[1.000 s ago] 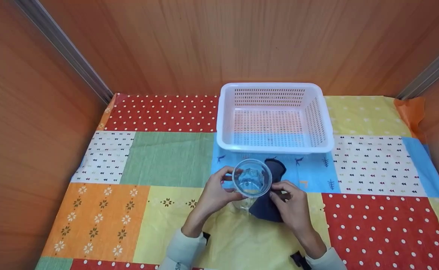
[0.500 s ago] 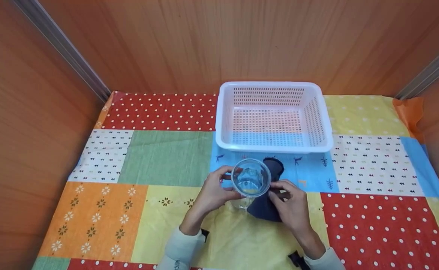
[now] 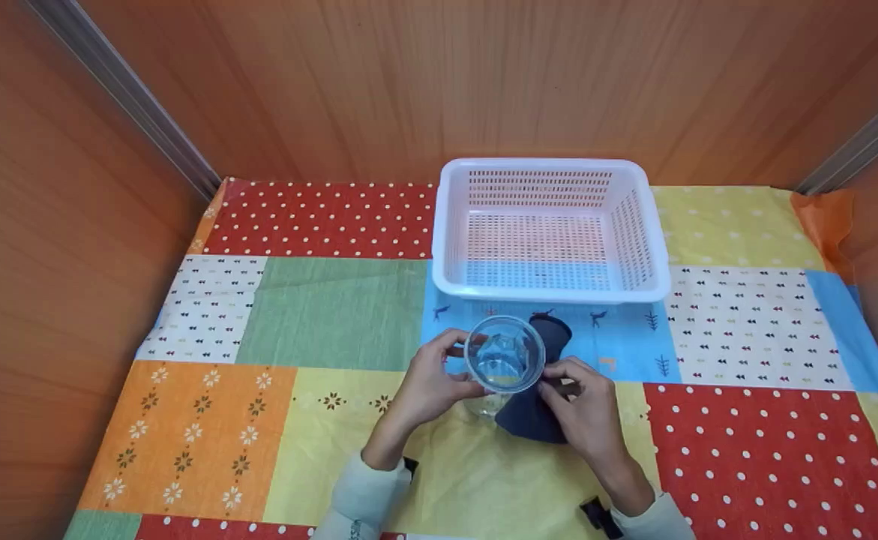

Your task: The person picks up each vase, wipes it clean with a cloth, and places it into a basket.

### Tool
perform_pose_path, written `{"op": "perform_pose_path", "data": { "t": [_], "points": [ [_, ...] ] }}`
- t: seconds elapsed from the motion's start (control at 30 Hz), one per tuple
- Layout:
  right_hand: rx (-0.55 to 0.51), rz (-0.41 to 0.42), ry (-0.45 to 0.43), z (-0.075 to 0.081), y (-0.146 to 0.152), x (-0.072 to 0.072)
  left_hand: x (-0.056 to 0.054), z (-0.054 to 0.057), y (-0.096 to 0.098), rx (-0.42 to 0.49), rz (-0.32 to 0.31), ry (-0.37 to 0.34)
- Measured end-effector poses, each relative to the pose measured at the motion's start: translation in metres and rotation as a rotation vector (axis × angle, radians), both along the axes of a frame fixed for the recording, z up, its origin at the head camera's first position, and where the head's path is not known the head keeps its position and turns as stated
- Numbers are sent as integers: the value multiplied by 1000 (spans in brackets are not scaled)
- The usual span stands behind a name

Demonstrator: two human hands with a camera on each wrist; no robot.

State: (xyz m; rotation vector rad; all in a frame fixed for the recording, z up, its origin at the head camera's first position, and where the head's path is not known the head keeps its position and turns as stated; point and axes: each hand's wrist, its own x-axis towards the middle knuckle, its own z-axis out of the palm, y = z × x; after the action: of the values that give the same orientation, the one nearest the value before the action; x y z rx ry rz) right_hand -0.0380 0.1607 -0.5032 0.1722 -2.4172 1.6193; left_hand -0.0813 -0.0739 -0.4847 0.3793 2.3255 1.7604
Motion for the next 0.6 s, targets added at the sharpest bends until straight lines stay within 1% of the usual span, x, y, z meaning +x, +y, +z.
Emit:
{"op": "perform_pose_path", "data": {
  "t": [0.17, 0.37, 0.6],
  "points": [
    [66, 5, -57, -9, 3, -1, 0, -1, 0, 9, -4, 1],
    [118, 4, -138, -19, 6, -3, 0, -1, 0, 1, -3, 0],
    [179, -5, -185, -27, 8, -5, 0, -1, 1, -13, -7, 9]
  ]
}}
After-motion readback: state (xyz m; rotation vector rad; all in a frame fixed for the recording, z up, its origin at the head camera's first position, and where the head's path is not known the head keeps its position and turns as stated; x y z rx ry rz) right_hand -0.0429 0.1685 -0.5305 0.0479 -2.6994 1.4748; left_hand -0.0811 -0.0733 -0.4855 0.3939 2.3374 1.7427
